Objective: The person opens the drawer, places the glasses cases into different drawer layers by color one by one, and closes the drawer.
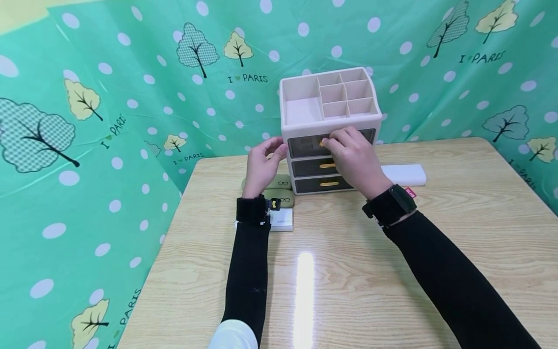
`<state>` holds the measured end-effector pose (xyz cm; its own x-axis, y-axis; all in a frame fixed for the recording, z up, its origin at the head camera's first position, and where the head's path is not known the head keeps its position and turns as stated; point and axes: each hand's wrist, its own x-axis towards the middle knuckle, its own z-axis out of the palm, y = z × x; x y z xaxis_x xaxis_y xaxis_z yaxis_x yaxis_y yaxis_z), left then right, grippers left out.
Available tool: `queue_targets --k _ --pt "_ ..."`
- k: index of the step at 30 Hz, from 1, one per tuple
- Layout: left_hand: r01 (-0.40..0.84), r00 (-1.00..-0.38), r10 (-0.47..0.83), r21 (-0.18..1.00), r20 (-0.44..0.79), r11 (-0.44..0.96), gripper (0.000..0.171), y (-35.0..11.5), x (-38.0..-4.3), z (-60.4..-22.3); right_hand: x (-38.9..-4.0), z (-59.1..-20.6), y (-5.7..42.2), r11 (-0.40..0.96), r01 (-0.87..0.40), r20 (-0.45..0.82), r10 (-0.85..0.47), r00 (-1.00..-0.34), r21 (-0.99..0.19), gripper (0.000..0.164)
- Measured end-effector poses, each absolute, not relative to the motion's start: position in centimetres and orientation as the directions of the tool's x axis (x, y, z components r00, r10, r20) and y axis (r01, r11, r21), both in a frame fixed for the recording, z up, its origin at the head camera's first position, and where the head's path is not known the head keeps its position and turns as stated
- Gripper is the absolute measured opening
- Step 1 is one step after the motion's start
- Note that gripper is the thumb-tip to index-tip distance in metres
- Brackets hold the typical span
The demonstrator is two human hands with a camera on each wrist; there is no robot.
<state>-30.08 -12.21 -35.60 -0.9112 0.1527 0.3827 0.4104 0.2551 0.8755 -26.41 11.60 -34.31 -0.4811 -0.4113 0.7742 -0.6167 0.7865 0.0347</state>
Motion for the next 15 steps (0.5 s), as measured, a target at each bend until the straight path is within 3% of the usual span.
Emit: queue_targets --k 15 --pt "0.423 -0.905 0.154 0.88 0.396 0.218 0.038 -12.5 -30.7 -36.3 -25.0 -34.2 11.6 0.77 -0.637 0.738 -0.407 -0.538 -0.04 0.026"
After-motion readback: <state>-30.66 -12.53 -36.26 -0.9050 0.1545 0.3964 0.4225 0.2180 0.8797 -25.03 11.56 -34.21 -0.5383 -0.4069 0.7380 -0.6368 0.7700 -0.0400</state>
